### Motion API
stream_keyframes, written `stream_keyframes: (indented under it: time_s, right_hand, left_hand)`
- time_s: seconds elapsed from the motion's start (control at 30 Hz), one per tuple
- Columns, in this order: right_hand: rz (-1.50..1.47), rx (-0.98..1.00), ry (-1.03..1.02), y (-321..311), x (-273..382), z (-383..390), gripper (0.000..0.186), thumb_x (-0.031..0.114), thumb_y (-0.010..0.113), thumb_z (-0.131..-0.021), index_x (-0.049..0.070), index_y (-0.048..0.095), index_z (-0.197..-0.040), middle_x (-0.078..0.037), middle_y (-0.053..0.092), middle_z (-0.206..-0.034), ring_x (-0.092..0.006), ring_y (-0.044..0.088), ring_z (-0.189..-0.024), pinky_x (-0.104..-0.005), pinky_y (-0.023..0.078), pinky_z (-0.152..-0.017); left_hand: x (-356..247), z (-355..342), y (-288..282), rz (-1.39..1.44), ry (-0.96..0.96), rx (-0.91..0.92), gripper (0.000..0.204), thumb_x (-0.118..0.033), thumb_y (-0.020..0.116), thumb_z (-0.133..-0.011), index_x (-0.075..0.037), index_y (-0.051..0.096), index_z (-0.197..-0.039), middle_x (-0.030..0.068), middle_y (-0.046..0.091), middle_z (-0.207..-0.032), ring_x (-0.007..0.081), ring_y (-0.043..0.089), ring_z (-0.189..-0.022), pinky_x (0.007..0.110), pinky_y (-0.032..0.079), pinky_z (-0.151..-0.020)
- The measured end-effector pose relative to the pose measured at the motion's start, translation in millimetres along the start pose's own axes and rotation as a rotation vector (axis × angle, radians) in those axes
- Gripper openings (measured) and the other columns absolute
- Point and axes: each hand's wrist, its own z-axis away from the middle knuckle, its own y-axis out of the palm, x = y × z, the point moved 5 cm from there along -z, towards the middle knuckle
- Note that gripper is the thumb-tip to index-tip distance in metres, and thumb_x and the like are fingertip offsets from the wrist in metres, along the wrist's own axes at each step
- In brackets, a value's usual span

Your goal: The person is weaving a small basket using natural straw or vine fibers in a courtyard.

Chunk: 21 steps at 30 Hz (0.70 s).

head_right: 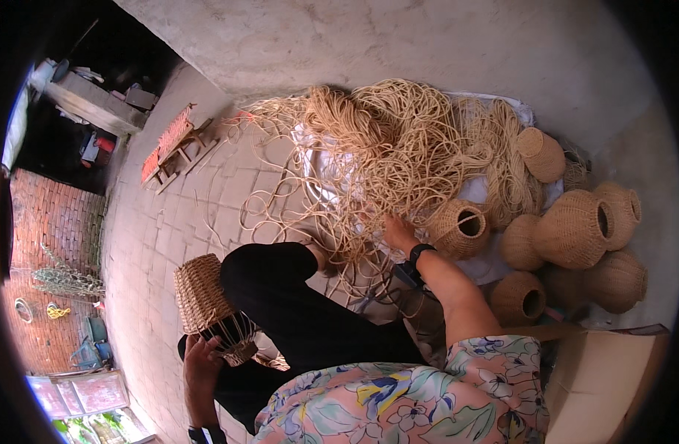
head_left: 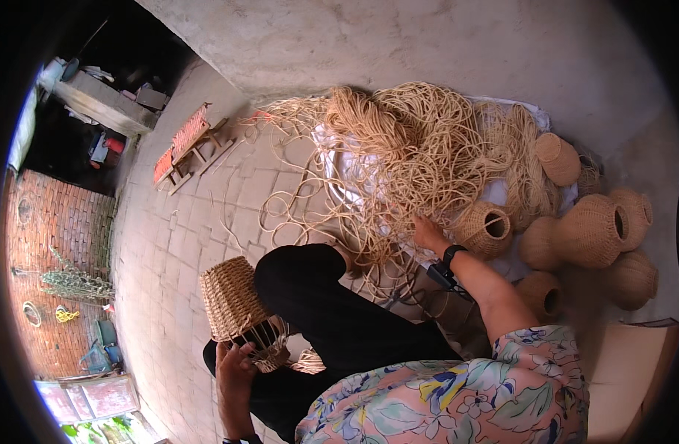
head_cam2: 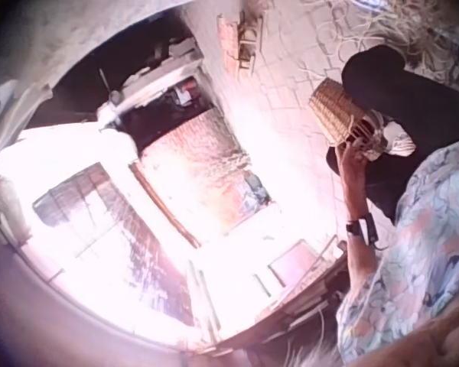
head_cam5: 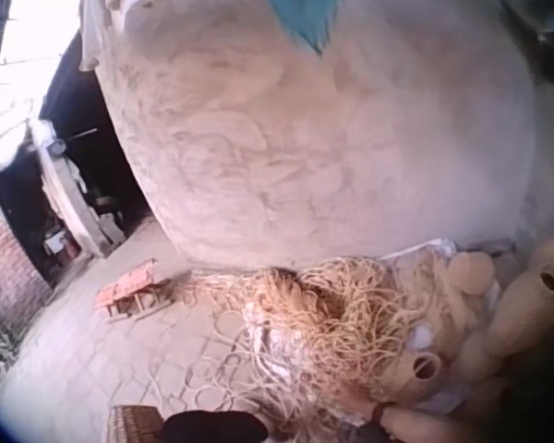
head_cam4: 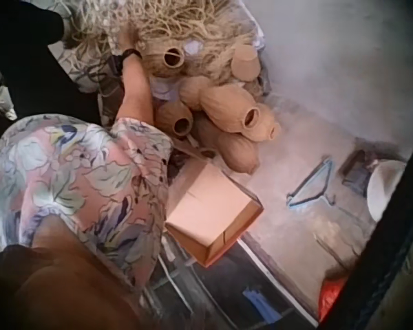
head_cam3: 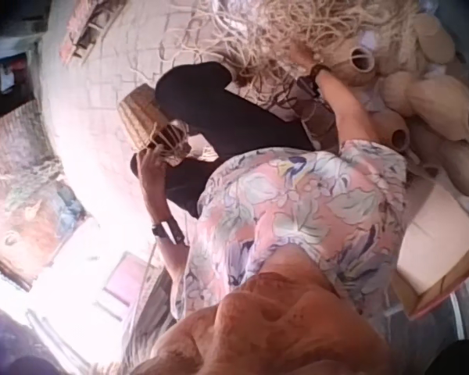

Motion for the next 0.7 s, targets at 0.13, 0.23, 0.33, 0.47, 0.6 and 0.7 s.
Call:
stream_keyframes:
  time_s: [0.13,0.23,0.33,0.47,0.6,0.7]
  right_hand:
    - [-0.05,0.324,-0.018,23.2,14.3,-5.2,0.035,0.017,0.055,-0.091,0.006,0.054,-0.124,-0.019,0.053,-0.13,-0.0362,0.056,-0.112,-0.052,0.048,-0.09]
    - [0.017,0.593,-0.231,25.9,30.1,-1.0,0.022,0.018,0.054,-0.091,0.004,0.062,-0.107,-0.018,0.065,-0.104,-0.0327,0.064,-0.094,-0.0483,0.052,-0.077]
    - [-0.309,0.8,-0.281,3.1,44.0,16.1,0.019,0.019,0.055,-0.09,0.003,0.066,-0.087,-0.012,0.066,-0.072,-0.0243,0.065,-0.066,-0.0386,0.051,-0.056]
    - [-0.695,0.819,0.0,-77.1,74.9,19.0,0.022,0.025,0.059,-0.09,0.004,0.064,-0.084,-0.004,0.059,-0.055,-0.0106,0.051,-0.04,-0.025,0.04,-0.036]
    - [-1.027,0.631,-0.225,-176.0,126.2,2.9,0.02,0.024,0.055,-0.093,0.006,0.062,-0.092,-0.001,0.059,-0.059,-0.0047,0.046,-0.041,-0.02,0.036,-0.037]
    - [-1.442,0.374,-0.503,-298.7,193.6,25.7,0.017,0.02,0.051,-0.096,0.008,0.063,-0.096,0.001,0.061,-0.065,-0.0005,0.045,-0.047,-0.0158,0.033,-0.039]
  left_hand:
    - [11.8,-20.8,-16.4,-0.065,0.243,0.039,0.024,-0.02,0.054,-0.094,-0.014,0.049,-0.117,0.0041,0.064,-0.094,0.0096,0.06,-0.074,0.019,0.041,-0.053]
    - [18.5,-17.5,-29.5,0.421,-0.055,-0.152,0.021,-0.026,0.054,-0.094,-0.014,0.056,-0.111,0.0052,0.067,-0.093,0.0112,0.062,-0.078,0.021,0.042,-0.054]
    - [8.3,-15.6,-24.7,0.613,-0.01,-0.061,0.023,-0.027,0.057,-0.092,-0.01,0.059,-0.107,0.0096,0.068,-0.101,0.0085,0.054,-0.061,0.025,0.045,-0.057]
    - [-0.7,-2.5,-8.0,0.807,0.006,0.18,0.03,-0.026,0.057,-0.093,-0.002,0.057,-0.111,0.0177,0.067,-0.107,0.0091,0.05,-0.054,0.025,0.048,-0.062]
    - [7.4,8.9,-7.0,0.887,0.009,0.248,0.039,-0.028,0.057,-0.093,0.004,0.053,-0.115,0.0234,0.065,-0.107,0.0102,0.05,-0.052,0.026,0.05,-0.063]
    - [15.0,15.0,-20.3,0.921,0.014,0.231,0.04,-0.029,0.057,-0.093,0.004,0.052,-0.116,0.0223,0.066,-0.106,0.0121,0.053,-0.056,0.025,0.05,-0.063]
